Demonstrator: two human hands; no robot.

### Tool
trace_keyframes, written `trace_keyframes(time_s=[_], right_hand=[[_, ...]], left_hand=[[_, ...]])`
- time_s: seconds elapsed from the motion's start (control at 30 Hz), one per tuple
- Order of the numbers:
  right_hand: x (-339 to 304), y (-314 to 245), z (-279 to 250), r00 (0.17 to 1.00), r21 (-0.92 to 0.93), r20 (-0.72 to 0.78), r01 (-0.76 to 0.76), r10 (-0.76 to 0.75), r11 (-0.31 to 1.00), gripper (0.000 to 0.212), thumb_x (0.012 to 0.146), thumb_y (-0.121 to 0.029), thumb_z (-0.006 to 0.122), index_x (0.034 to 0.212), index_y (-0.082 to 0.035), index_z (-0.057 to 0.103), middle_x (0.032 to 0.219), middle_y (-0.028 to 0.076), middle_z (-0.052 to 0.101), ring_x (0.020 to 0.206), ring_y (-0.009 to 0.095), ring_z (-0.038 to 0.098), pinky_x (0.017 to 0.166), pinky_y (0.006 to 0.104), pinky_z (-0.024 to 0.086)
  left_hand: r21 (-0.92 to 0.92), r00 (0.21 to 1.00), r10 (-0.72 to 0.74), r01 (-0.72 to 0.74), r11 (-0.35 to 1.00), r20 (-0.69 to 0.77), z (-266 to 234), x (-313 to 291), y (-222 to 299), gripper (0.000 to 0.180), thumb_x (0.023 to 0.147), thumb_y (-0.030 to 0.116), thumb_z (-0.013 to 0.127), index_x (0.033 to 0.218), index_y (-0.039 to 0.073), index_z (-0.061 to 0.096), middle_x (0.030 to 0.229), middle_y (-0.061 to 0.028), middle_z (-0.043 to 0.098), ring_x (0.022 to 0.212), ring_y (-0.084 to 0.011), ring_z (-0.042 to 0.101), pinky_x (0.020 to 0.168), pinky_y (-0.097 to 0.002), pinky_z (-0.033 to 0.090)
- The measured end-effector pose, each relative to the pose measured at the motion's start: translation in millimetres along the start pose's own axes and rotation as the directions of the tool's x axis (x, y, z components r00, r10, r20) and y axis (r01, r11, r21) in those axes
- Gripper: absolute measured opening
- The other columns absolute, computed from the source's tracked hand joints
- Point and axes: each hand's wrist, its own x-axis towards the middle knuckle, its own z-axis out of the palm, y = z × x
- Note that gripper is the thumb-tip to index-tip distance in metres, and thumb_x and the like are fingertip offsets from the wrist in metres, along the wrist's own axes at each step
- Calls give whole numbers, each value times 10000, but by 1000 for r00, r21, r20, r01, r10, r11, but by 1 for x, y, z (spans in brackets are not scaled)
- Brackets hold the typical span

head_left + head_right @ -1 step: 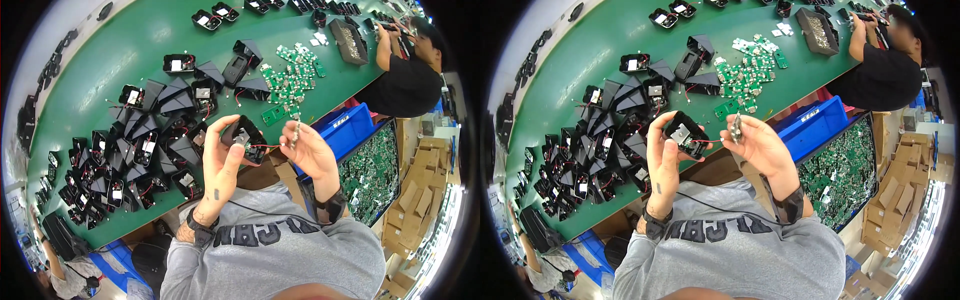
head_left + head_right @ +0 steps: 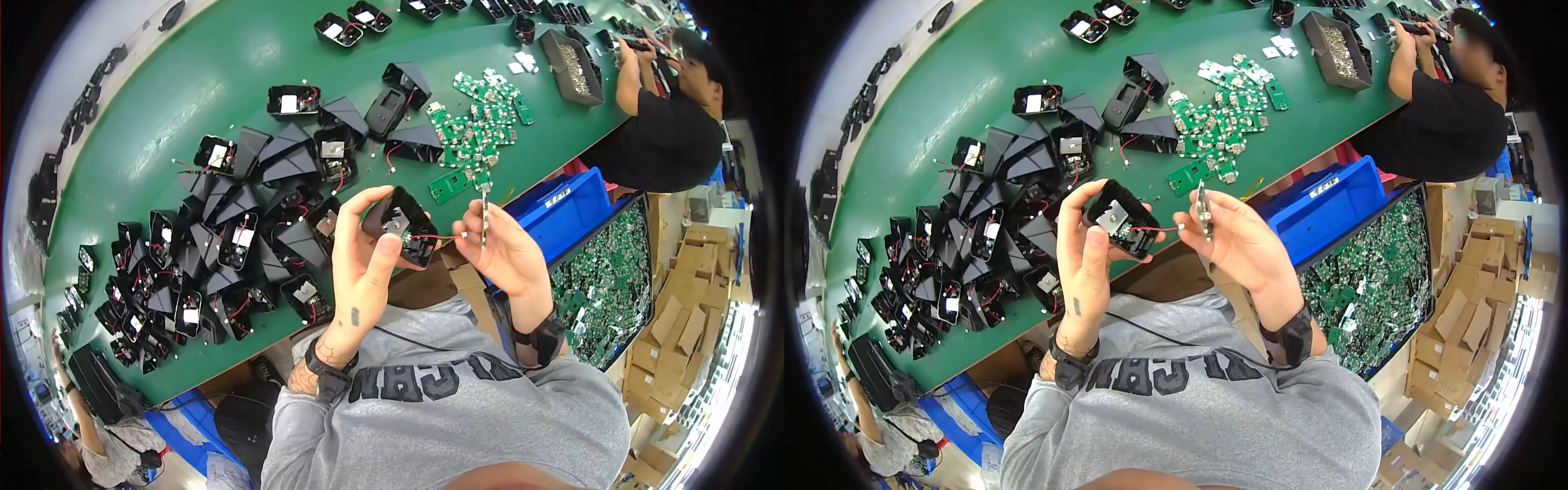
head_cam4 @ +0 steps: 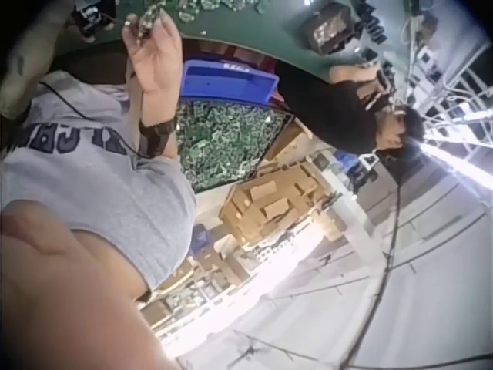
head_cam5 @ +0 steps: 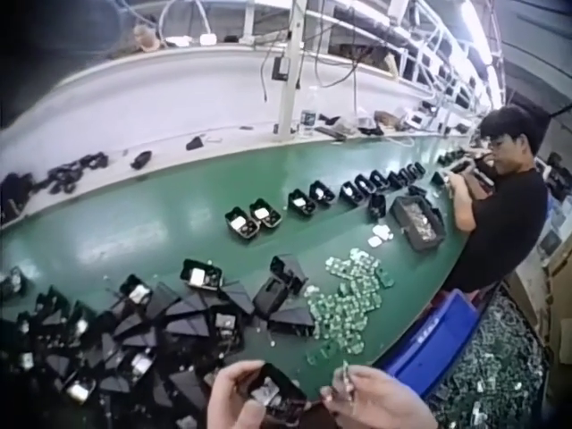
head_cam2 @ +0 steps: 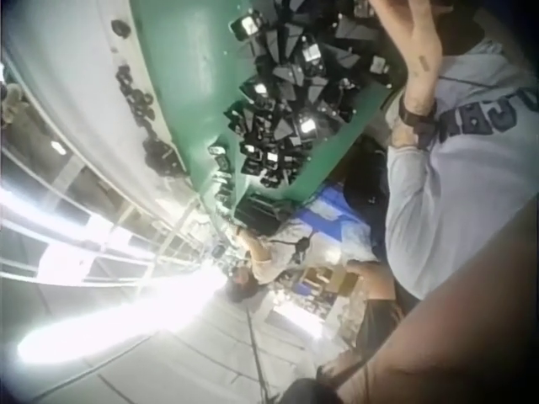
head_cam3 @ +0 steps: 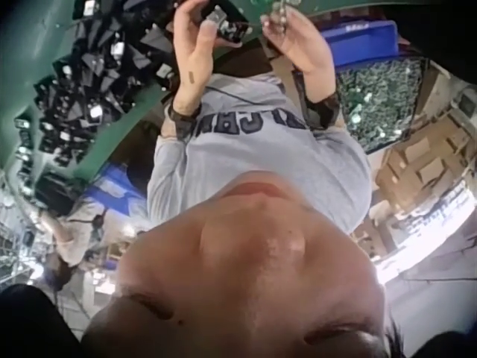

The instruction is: Assembling electronic circuit boards into plastic housings on a factory production line.

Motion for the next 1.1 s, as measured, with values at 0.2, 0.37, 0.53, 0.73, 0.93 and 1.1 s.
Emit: trace_keyframes(time_s=[0.2, 0.37, 0.53, 0.73, 0.93, 1.1], right_hand=[[-3, 21, -10, 989, 430, 95, -141, 111, 892, 226, 970, -144, 484, 1144, -76, 612, 1014, 44, 534, 859, 156, 480, 636, 242, 427], [1, 33, -10, 969, 595, 195, -242, 154, 766, 226, 960, -114, 498, 1146, -50, 609, 933, 37, 434, 816, 145, 469, 601, 229, 432], [4, 38, -16, 969, 478, 223, -202, 104, 855, 258, 973, -139, 480, 1202, -25, 516, 1004, 60, 464, 864, 153, 468, 617, 216, 430], [3, 39, -13, 985, 373, 149, -139, 88, 918, 286, 954, -136, 518, 1206, -3, 491, 1029, 72, 488, 877, 152, 489, 620, 219, 443], [0, 39, -9, 992, 344, 84, -122, 99, 931, 305, 956, -150, 524, 1220, -1, 488, 1060, 72, 511, 895, 152, 507, 636, 217, 451], [1, 45, -16, 992, 365, 88, -115, 89, 924, 323, 963, -156, 512, 1251, -14, 482, 1079, 74, 528, 899, 152, 510, 645, 219, 458]], left_hand=[[-11, 999, 43, -43, 999, 11, -3, -4, -3, 576, 928, 372, 562, 1325, 25, 330, 1155, -176, 556, 983, -252, 634, 727, -361, 592], [-58, 998, 55, -53, 997, 37, -8, -8, -8, 534, 878, 143, 649, 1326, 31, 380, 1218, -81, 468, 1006, -137, 559, 785, -268, 531], [106, 994, 88, -94, 990, 64, -7, -8, -3, 549, 867, 164, 669, 1322, 40, 390, 1160, -90, 520, 999, -158, 596, 821, -305, 533], [28, 996, 70, -71, 997, 58, -6, -8, -4, 551, 873, 159, 660, 1322, 25, 372, 1154, -111, 547, 1015, -178, 610, 829, -316, 536], [40, 995, 91, -93, 995, 36, -7, -8, -5, 550, 875, 151, 656, 1319, 19, 360, 1145, -123, 570, 1033, -189, 610, 851, -319, 529], [22, 996, 78, -79, 997, 46, -7, -9, -3, 558, 877, 157, 655, 1325, 23, 352, 1153, -129, 567, 1032, -194, 613, 857, -320, 526]])
